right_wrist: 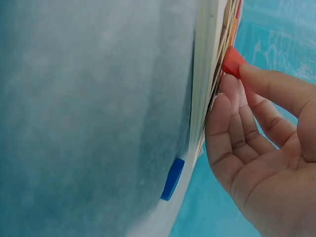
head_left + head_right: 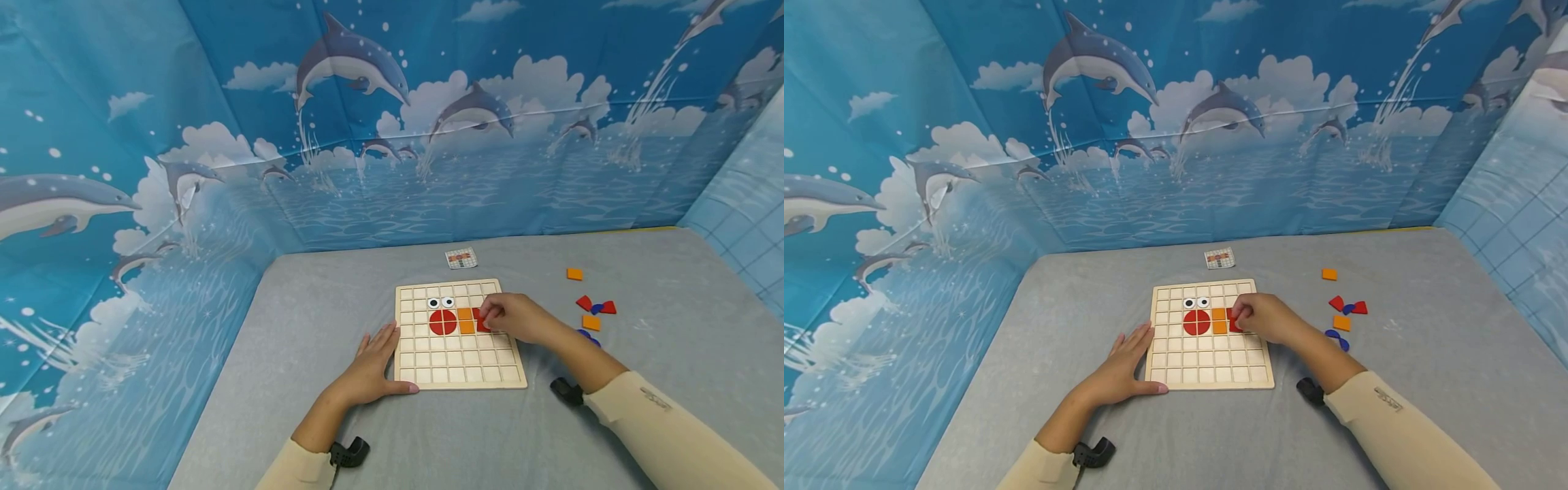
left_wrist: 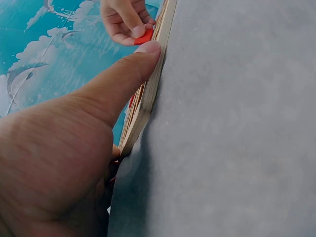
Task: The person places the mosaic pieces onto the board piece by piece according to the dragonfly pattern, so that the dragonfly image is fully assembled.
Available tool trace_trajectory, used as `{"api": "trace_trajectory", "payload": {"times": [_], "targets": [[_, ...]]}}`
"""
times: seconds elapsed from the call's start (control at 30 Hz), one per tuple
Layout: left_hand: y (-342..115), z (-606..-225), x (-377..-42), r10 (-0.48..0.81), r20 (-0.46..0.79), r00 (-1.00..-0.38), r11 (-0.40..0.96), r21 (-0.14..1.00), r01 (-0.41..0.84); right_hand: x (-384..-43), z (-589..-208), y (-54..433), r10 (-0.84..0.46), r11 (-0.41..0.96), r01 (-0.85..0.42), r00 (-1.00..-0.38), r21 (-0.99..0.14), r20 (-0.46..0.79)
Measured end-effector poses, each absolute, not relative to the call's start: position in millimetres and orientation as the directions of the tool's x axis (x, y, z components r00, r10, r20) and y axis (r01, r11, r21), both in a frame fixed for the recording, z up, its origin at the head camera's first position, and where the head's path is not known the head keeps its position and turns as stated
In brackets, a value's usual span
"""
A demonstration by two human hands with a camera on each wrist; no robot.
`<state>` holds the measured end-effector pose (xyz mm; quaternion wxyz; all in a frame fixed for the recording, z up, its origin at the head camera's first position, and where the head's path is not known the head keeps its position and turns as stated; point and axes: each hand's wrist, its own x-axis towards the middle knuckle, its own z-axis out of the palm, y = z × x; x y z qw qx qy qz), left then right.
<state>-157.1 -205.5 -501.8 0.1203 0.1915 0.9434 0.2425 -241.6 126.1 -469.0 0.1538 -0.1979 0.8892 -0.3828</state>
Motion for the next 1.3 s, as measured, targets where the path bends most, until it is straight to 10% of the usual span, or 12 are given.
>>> {"api": "trace_trajectory", "payload": {"times": [1.3], "targets": [[-205.3, -504.8, -158.5, 0.411, -0.141, -0.901, 0.821, 0.487, 0.298, -239.1, -469.5, 116.5, -0.451, 0.679, -0.292, -0.890, -0.673, -0.069]]}}
